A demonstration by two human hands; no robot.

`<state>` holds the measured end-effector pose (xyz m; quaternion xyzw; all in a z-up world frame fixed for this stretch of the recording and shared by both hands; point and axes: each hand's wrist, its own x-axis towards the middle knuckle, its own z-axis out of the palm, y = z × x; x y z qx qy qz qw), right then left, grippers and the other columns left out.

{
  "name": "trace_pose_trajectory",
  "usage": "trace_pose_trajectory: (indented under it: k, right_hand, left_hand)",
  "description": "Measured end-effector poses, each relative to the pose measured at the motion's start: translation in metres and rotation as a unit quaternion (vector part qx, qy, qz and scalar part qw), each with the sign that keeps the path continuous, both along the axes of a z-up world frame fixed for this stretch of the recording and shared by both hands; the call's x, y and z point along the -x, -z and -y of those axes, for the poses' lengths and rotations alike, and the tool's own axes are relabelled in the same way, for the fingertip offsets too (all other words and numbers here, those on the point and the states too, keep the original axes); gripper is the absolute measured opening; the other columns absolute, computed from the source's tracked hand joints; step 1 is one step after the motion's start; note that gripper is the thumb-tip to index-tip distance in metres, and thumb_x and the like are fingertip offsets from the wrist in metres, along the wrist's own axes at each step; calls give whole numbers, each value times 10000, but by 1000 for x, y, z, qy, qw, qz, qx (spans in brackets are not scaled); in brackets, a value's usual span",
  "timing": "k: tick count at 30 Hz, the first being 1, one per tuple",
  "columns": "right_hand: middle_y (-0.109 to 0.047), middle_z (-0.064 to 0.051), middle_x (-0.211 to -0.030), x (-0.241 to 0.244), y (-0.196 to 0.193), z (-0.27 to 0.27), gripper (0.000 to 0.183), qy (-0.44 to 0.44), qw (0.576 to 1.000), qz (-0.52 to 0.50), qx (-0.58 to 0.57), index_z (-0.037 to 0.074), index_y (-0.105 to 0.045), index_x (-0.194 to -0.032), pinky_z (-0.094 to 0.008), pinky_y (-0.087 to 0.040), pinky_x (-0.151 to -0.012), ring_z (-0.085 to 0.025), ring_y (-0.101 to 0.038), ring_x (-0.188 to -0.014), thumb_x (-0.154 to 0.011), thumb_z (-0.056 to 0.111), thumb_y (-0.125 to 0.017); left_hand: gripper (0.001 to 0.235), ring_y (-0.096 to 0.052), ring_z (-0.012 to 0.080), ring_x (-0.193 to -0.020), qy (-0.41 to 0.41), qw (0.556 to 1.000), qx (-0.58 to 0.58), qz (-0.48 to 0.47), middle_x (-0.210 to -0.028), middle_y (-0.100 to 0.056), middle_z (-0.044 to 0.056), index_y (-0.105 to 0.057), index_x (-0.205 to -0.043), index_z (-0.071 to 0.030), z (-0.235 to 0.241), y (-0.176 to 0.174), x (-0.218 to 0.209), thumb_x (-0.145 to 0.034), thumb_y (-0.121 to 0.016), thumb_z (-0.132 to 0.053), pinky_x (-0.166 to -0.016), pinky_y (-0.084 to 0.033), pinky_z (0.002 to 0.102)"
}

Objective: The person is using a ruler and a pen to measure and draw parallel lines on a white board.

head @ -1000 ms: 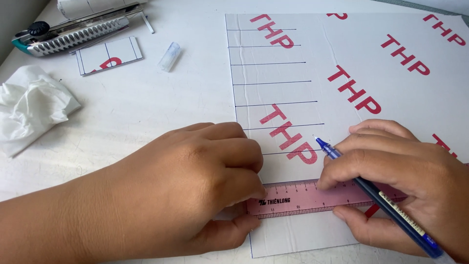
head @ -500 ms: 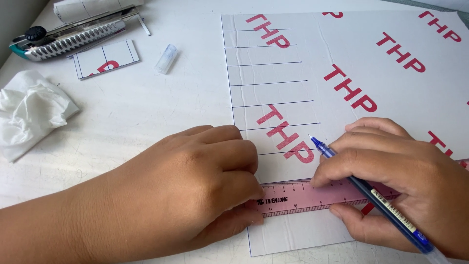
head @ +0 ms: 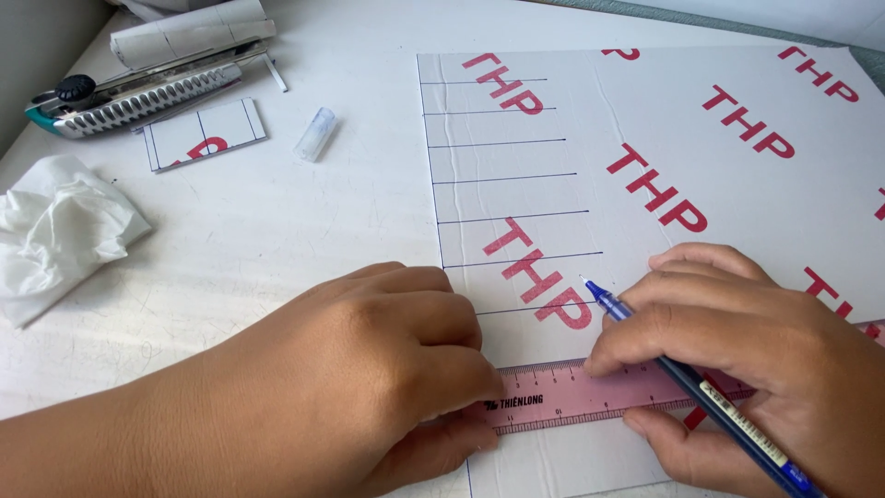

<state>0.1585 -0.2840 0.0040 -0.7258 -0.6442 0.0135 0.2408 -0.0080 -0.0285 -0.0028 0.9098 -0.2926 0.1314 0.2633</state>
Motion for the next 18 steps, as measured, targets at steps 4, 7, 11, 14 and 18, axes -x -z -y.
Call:
trace_pose_trajectory:
  k: [4,7,11,14,18]
  right_hand:
    - [-710,71,-793,1,2,2,310,5,1000,10,4,230,-794,-942,-401,-514,-1064,-118,-653,-686,-654,166,-888]
    - [-695,55,-807,5,3,1,311,29,999,6,-15,223,-797,-890,-419,-522,-1100,-143,-608,-695,-609,135,-900]
    - [-743,66,-830,1,7,5,306,41,999,-1,-15,235,-831,-898,-460,-510,-1179,-106,-678,-708,-610,162,-900]
    - [-758,78,-841,-2,9,7,222,42,999,-8,-9,254,-840,-906,-453,-481,-1197,-96,-697,-722,-686,250,-869]
    - [-777,126,-809,-3,12,7,145,51,999,-13,-8,281,-820,-866,-433,-460,-1198,-75,-706,-713,-722,278,-837]
  left_hand:
    - [206,-599,315,-752,5,1000,8,-1,-858,-639,80,-718,-983,-64,-1,0,-1,-1062,-710,-254,-729,-524,443]
    - [228,-584,308,-705,-14,1000,24,-7,-793,-620,58,-715,-933,-82,0,3,0,-1052,-721,-277,-681,-522,435]
    - [199,-612,243,-667,-76,997,3,6,-739,-637,2,-676,-905,-137,3,6,2,-1015,-746,-287,-703,-504,383]
    - [291,-672,187,-655,-124,992,3,-14,-726,-689,-50,-644,-1064,-168,2,9,3,-951,-781,-398,-742,-502,358]
    - [562,-767,154,-677,-163,983,22,-87,-792,-792,-85,-615,-1268,-175,3,7,3,-895,-843,-529,-783,-529,377]
